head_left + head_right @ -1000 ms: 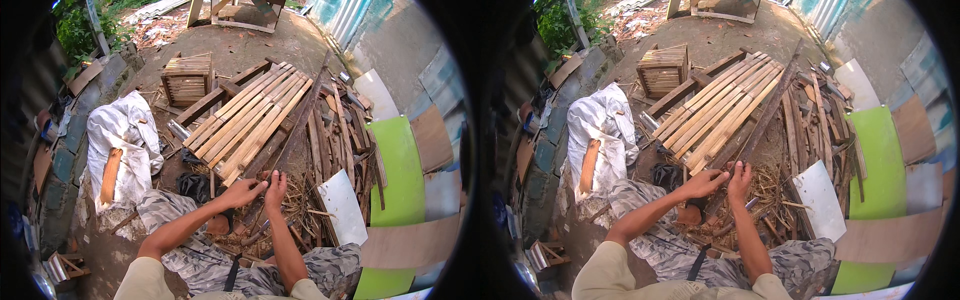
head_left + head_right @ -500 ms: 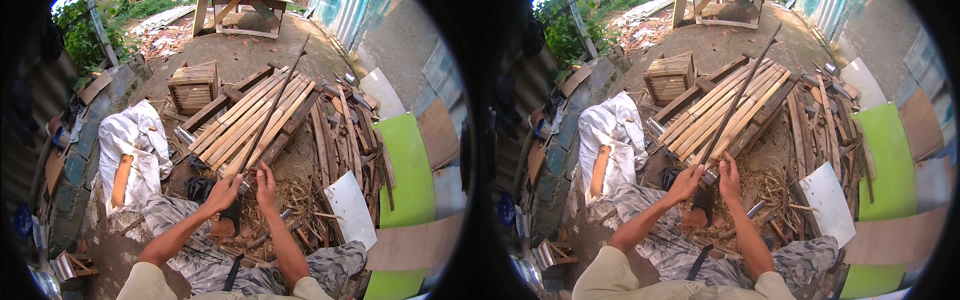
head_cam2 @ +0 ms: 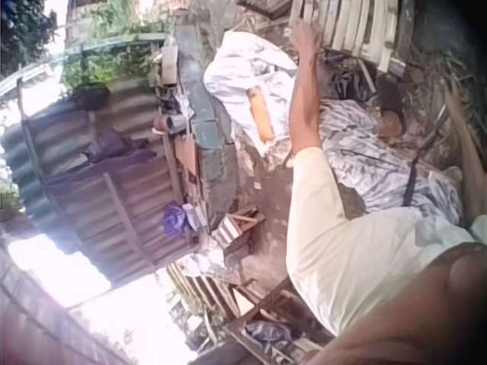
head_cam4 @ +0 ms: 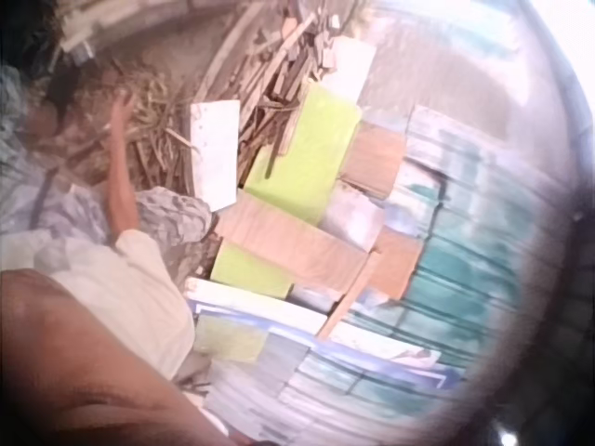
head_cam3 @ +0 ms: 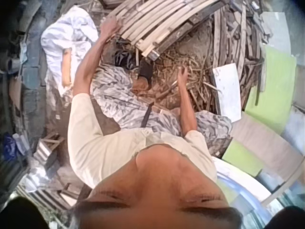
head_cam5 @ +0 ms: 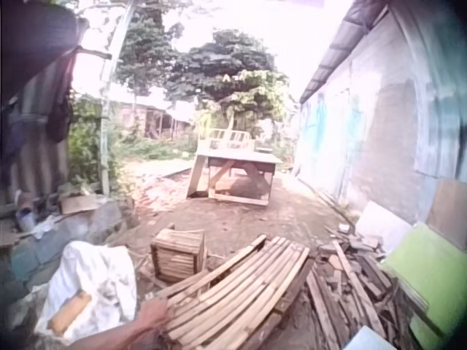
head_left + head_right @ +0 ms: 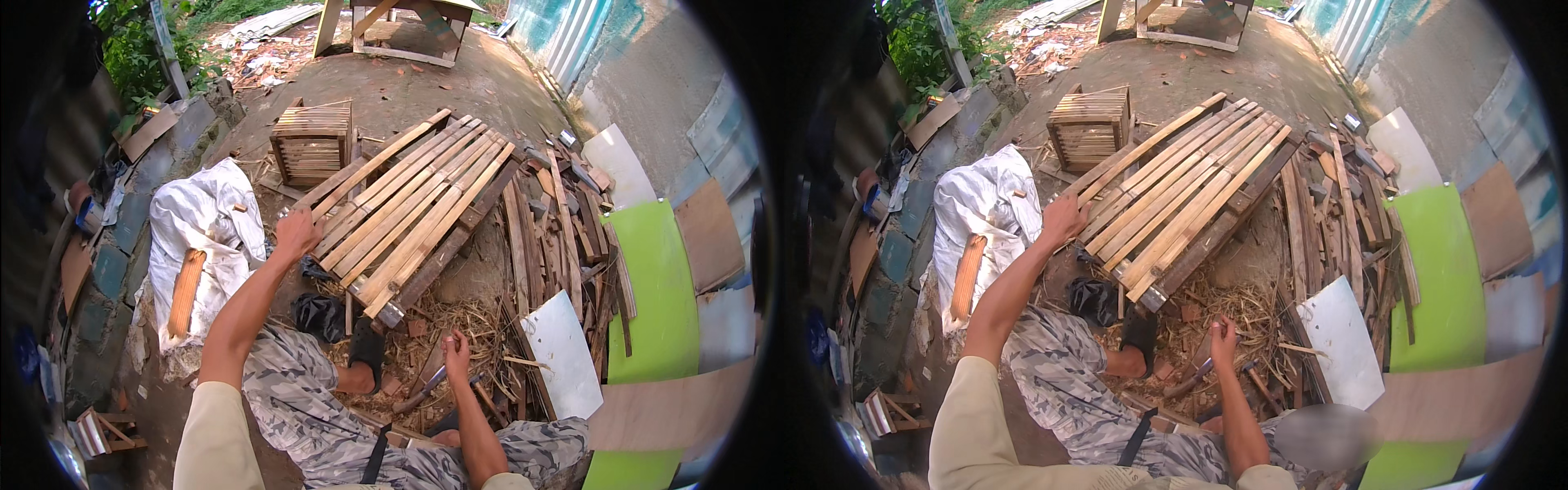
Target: The person sits on the ground and uses a machete to split a piece of wood into thin strips. They repeatedly strike the wood to separate it and then arrange the resulting strips on a nearby wooden frame.
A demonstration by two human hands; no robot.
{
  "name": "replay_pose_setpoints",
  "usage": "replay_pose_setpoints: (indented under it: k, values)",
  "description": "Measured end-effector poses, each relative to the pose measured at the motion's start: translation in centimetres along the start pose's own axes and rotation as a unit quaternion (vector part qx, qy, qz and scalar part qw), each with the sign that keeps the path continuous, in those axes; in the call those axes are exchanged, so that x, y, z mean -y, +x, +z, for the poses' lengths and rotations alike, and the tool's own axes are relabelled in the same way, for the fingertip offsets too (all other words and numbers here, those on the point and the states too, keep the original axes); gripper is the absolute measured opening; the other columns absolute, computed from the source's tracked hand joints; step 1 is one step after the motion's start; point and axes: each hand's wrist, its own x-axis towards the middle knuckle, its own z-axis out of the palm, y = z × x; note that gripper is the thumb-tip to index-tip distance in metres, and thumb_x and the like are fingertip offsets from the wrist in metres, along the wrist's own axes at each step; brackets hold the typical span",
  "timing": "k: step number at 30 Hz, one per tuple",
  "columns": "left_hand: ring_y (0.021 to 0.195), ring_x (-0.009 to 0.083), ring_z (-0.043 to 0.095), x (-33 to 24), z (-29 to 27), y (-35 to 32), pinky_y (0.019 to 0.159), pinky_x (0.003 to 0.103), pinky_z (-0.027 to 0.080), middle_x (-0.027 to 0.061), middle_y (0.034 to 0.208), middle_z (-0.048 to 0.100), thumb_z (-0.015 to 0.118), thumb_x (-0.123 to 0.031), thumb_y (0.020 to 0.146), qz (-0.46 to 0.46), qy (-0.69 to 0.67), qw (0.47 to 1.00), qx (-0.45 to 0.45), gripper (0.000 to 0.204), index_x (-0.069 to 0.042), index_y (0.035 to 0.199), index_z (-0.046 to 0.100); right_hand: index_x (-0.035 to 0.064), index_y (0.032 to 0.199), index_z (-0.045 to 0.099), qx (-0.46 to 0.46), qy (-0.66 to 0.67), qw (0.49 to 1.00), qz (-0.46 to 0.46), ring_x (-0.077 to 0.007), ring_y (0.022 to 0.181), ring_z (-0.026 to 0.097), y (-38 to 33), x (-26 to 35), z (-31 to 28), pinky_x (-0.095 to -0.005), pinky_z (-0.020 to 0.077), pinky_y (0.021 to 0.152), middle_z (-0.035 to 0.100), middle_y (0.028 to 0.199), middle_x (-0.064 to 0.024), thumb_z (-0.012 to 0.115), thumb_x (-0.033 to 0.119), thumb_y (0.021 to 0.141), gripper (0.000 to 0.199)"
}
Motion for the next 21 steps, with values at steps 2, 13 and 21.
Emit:
replay_pose_setpoints:
  k: [2,13,21]
  values:
    - [0.1,0.0392,0.064,0.7,0.8,0.7,0.087,0.051,0.049,0.0245,0.097,0.069,0.056,-0.047,0.094,-0.004,0.002,1.0,0.014,0.053,0.005,0.104,0.063,0.0026,0.143,0.044,0.007,-0.01,1.0,0.008,-0.0137,0.089,0.059,-0.3,-0.9,-0.2,-0.0293,0.0495,0.078,0.065,0.112,-0.0076,0.052,0.023,0.105,0.044]
    - [0.118,0.0375,0.056,0.4,3.8,1.7,0.103,0.055,0.036,0.0245,0.112,0.068,0.05,-0.049,0.095,0.029,-0.007,0.999,-0.016,0.056,0.002,0.112,0.065,0.0015,0.141,0.046,0.006,-0.018,0.999,0.039,-0.014,0.091,0.061,-1.0,0.0,0.1,-0.0314,0.0499,0.078,0.064,0.115,-0.0093,0.052,0.023,0.105,0.043]
    - [0.101,0.0402,0.065,1.2,4.2,4.3,0.105,0.054,0.035,0.0242,0.101,0.071,0.039,-0.05,0.102,-0.027,-0.112,0.99,0.077,0.058,-0.001,0.112,0.068,0.0027,0.13,0.058,-0.016,-0.175,0.963,-0.205,-0.0281,0.108,0.061,1.0,12.5,6.5,-0.0408,0.0469,0.095,0.064,0.117,-0.0156,0.058,0.024,0.1,0.037]
